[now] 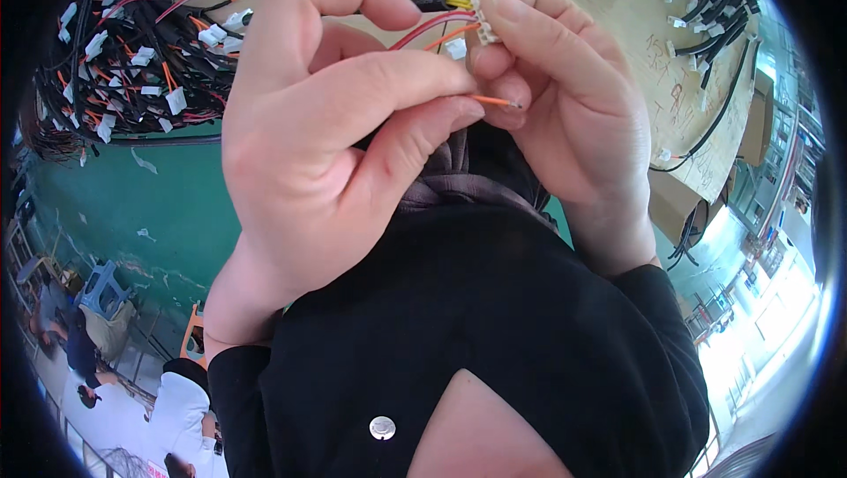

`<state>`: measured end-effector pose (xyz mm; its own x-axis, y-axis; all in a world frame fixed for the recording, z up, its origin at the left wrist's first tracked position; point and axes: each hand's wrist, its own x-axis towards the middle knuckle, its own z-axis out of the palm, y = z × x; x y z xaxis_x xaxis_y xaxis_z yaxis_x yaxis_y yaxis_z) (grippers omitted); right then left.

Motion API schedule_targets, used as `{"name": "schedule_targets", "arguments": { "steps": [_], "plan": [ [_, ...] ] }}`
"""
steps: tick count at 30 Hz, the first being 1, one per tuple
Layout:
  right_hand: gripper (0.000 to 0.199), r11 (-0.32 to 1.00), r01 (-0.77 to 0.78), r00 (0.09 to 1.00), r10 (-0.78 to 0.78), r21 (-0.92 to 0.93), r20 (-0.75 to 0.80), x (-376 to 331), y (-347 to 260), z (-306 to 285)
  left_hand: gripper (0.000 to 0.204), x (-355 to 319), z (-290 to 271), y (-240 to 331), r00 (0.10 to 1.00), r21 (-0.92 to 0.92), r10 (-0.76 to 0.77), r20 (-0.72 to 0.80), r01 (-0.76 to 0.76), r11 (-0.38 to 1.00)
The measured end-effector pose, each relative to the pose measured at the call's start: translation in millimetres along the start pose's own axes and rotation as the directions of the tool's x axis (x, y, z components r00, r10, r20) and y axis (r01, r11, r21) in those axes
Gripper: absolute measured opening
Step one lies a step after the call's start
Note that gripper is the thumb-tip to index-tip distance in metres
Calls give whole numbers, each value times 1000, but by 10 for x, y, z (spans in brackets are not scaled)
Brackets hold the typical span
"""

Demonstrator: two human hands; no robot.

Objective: The person assembles wire harnesses by hand, inserting individual electrical wires into plastic connectors.

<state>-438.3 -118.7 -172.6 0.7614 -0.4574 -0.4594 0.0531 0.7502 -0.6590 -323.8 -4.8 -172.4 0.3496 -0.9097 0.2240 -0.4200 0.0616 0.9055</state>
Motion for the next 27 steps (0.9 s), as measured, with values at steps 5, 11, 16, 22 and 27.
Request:
{"name": "schedule_targets", "arguments": {
  "steps": [5, 11, 16, 22, 27],
  "plan": [
    [16, 997, 12, 999, -15, -80, -40, -36, 11, -2, 11, 19, -5, -5, 995, -148, -96, -36, 90, 985],
    [16, 996, 18, 1000, -19, -86, -14, -42, -6, 25, 10, 13, -22, 41, 984, -197, -178, -29, 169, 966],
    [16, 993, 44, 999, -44, -112, 4, -76, -5, 6, 10, 8, -15, 39, 989, -166, -149, -11, 145, 975],
    [14, 923, 184, 980, -200, -339, -12, -148, 15, 101, 10, 49, 39, 154, 983, -137, -179, -28, 173, 975],
    [13, 827, 277, 952, -304, -489, 26, -133, 25, 109, 11, 96, 32, 227, 978, -110, -206, -17, 203, 973]
  ]
}}
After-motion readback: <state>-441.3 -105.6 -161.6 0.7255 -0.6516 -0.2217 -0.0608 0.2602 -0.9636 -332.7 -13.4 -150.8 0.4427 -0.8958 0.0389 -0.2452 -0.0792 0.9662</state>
